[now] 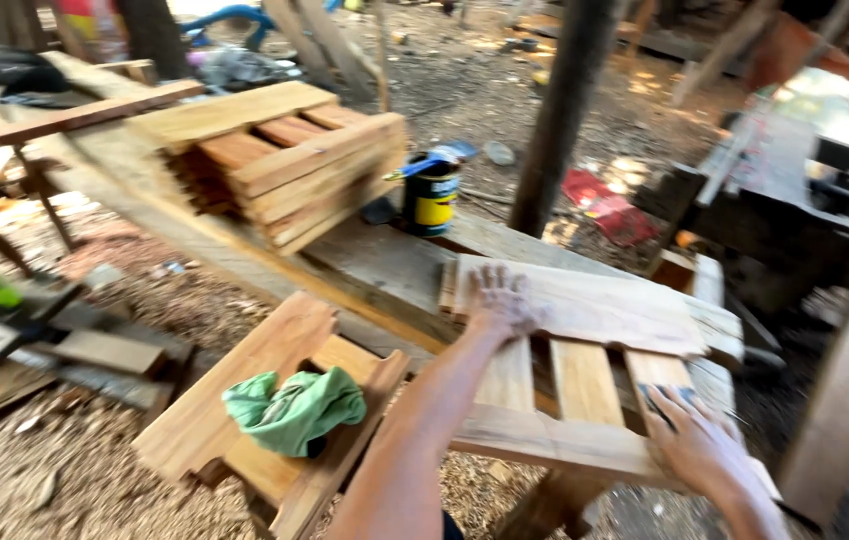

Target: Sanding pieces of wooden furniture manually using sandpaper.

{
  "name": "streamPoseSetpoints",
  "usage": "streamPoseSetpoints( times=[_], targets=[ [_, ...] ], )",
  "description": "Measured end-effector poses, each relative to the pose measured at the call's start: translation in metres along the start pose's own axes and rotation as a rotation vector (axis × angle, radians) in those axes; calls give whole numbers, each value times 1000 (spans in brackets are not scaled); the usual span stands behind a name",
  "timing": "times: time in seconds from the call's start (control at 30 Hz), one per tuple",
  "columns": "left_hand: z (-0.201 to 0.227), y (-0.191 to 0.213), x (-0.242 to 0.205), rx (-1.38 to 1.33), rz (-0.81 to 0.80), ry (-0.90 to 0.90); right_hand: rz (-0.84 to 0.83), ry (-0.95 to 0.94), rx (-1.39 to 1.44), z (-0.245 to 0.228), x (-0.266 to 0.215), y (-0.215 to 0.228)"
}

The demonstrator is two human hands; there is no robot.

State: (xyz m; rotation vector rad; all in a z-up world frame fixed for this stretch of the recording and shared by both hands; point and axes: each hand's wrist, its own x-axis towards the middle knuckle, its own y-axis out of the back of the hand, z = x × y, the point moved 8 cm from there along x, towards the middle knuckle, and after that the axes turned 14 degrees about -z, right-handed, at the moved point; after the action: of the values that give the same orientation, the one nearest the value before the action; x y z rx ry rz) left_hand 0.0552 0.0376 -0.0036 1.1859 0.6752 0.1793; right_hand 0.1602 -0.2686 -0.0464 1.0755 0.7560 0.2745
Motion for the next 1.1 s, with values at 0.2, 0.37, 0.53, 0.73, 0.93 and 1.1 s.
streamPoseSetpoints(
  times=[0.2, 0.37, 0.53, 0.73, 0.93, 1.1],
  targets=[
    [7, 3, 12, 2, 51, -29, 14, -40, 184, 30, 55, 1],
    [11, 2, 17, 22, 50, -47, 87, -82, 194, 57, 80, -15],
    [11, -4, 30, 25, 81, -61, 55, -116, 119, 82, 96, -56],
    [12, -4, 34, 23, 107, -48, -11, -206, 152, 68, 93, -18],
    [9, -3, 33, 32, 124, -65, -13, -156, 155, 87, 118, -59],
    [13, -8, 36, -1, 114, -73, 108, -116, 154, 109, 146, -55]
  ],
)
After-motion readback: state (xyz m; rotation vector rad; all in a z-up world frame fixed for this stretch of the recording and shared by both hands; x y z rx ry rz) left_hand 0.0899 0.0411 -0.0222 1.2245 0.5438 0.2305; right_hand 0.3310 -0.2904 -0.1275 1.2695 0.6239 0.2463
